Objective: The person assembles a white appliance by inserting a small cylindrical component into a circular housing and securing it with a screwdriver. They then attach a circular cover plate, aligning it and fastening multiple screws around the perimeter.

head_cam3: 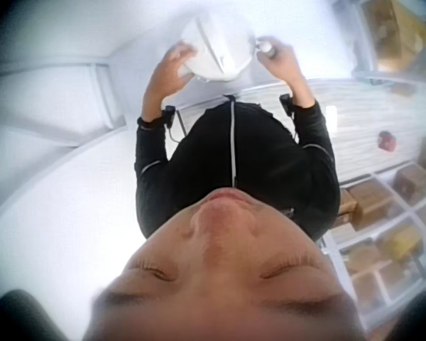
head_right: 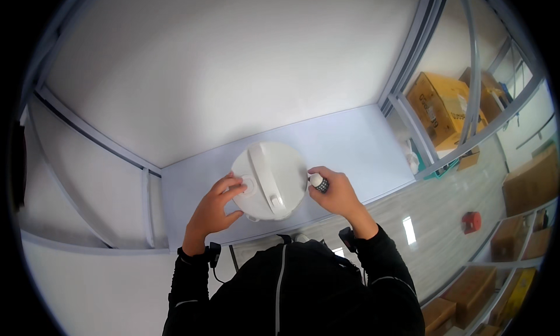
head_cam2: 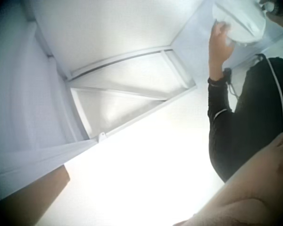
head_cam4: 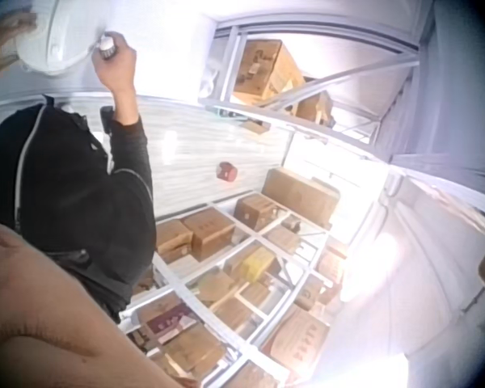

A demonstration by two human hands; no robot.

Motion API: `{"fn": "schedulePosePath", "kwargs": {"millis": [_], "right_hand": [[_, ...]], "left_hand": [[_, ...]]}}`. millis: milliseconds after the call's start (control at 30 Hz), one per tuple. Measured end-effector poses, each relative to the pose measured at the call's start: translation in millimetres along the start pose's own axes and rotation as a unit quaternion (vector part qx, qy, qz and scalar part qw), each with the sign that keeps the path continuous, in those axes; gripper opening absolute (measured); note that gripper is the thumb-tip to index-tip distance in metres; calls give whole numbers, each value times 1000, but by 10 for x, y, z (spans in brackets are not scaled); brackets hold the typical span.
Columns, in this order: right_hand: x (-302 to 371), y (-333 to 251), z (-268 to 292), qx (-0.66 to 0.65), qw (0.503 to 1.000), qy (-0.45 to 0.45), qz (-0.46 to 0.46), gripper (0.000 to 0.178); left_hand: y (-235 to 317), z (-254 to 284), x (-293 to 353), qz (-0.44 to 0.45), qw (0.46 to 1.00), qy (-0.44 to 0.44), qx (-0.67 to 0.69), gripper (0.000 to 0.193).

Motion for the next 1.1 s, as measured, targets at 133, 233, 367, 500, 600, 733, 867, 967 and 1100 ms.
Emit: {"fn": "schedulePosePath", "kwargs": {"millis": [133,233,367,500,600,733,867,967,1100], "right_hand": [[-27,123,-56,-13,998,45,37,39],[-98,254,-140,-84,995,57,-7,46],[-197,251,-274,-160,986,47,-31,61],[-241,209,-284,-137,990,25,-5,71],[-237,200,-273,-142,989,9,-40,72],[-223,193,-285,-156,986,9,-55,73],[-215,162,-272,-135,988,-2,-78,74],[-227,155,-273,-82,995,2,-60,75],[-230,179,-294,-36,999,33,-9,76]], "left_hand": [[-68,-40,55,22,993,76,89,66],[-441,-488,48,111,934,217,262,76],[-517,-939,-127,185,833,216,474,84],[-371,-932,-136,182,842,211,462,84],[-388,-942,-123,183,849,210,450,84],[-371,-944,-128,186,844,210,458,84],[-365,-921,-123,183,844,202,463,85],[-379,-917,-109,182,848,201,456,87],[-384,-876,-132,181,851,198,451,90]]}}
Point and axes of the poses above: each hand's wrist, its own x-axis away from the middle knuckle, its own z-axis out of the back of the hand, y = z × x, the point moved 2 cm from there along -x, towards the middle knuckle, and after that the axes turned 4 degrees about z, right-handed, at the moved point
